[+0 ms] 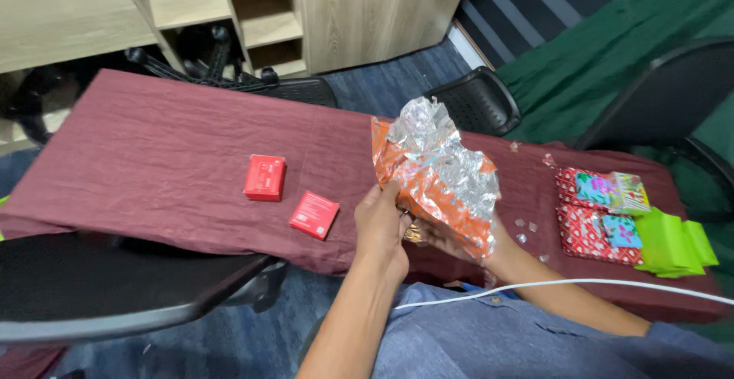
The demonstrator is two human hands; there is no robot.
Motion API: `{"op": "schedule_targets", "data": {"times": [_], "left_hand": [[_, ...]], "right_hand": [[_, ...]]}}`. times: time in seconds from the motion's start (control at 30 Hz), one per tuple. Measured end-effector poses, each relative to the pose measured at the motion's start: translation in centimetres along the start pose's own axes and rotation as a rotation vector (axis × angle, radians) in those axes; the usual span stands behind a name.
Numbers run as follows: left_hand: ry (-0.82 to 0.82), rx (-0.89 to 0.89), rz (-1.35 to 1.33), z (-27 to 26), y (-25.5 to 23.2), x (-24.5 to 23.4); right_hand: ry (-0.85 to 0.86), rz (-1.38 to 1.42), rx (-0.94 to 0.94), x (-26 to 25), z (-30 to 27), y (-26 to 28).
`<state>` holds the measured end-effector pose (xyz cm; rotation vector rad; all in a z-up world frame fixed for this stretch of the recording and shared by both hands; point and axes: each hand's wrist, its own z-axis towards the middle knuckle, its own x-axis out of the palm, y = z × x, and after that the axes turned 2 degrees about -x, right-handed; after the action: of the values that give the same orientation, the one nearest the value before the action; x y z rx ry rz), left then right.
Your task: The person unwraps two small gift boxes by hand. They first remove the colorful wrapping paper from a small box, then unwrap a second box with orange patterned paper, revealing red boxes inside.
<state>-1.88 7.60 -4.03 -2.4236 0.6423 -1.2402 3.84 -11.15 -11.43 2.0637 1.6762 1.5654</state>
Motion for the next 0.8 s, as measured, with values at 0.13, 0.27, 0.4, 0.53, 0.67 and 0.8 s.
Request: {"op": "schedule_targets", "data": {"times": [0.13,0.27,0.4,0.53,0.67,0.8], "left_hand": [[0.019,-0.095,0.081,1.4,2.1,-0.5],[0.038,-0.179,0.188,2.8,3.5,-0.4],[-0.159,-0.247,0.267,3.7,4.1,-0.1],[-0.266,-0.107,0.386,4.2,4.1,-0.1],[-0.449,-0.055,0.822,5.4,4.4,-1.2],[-0.558,-0.04,1.044,7.9,5.1,-4.2]], "right_hand": [[-0.263,0.146,-0.022,0.7,-3.4,3.6],[-0.189,-0.111,-0.086,-0.8,-4.0,5.3],[-0.296,-0.567,-0.241,-3.1,-3.7,5.5],[-0.267,-0.634,-0.312,-3.9,-3.7,5.5],[-0.295,-0.67,-0.273,-4.4,-3.2,5.0],[-0.306,-0.729,-0.299,-6.4,-1.9,4.8]]}}
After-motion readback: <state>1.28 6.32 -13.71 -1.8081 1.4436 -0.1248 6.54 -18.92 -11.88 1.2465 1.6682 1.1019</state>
